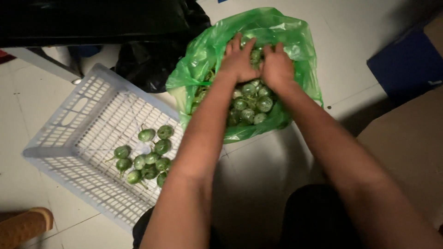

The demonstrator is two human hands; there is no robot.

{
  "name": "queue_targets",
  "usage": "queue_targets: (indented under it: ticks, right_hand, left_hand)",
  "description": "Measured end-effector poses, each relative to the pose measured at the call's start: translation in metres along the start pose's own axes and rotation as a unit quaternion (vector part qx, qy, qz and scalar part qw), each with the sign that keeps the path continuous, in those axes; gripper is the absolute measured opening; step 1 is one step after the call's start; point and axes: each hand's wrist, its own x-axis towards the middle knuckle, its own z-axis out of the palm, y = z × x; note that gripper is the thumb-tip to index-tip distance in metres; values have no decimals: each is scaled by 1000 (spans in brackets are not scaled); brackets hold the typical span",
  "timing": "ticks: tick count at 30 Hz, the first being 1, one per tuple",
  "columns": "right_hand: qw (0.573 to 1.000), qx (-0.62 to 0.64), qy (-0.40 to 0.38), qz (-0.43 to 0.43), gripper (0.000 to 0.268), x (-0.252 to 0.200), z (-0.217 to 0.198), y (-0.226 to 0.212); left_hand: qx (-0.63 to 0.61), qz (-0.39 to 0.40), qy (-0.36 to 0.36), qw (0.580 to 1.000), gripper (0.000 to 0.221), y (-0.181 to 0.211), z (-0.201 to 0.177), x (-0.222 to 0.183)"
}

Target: Sorting and transferring small green eggplants from a plastic bag into a plastic crate on the floor.

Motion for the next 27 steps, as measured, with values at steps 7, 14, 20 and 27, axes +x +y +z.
queue_targets:
  ticks: [7,14,20,27]
  right_hand:
    - [987,73,-136,-45,70,4,-41,-29]
    - [951,117,-273,81,76,10,-94,-69]
    - [965,25,-235,110,79,19,-79,-72]
    - [963,-30,-248,99,79,36,-62,-62]
  left_hand:
    - [177,-15,-19,984,121,20,-17,-28]
    - [13,-134,74,988,87,33,5,-66]
    - [-84,-185,190,961,120,38,47,-80]
    - [-207,-245,167,932,131,47,42,-85]
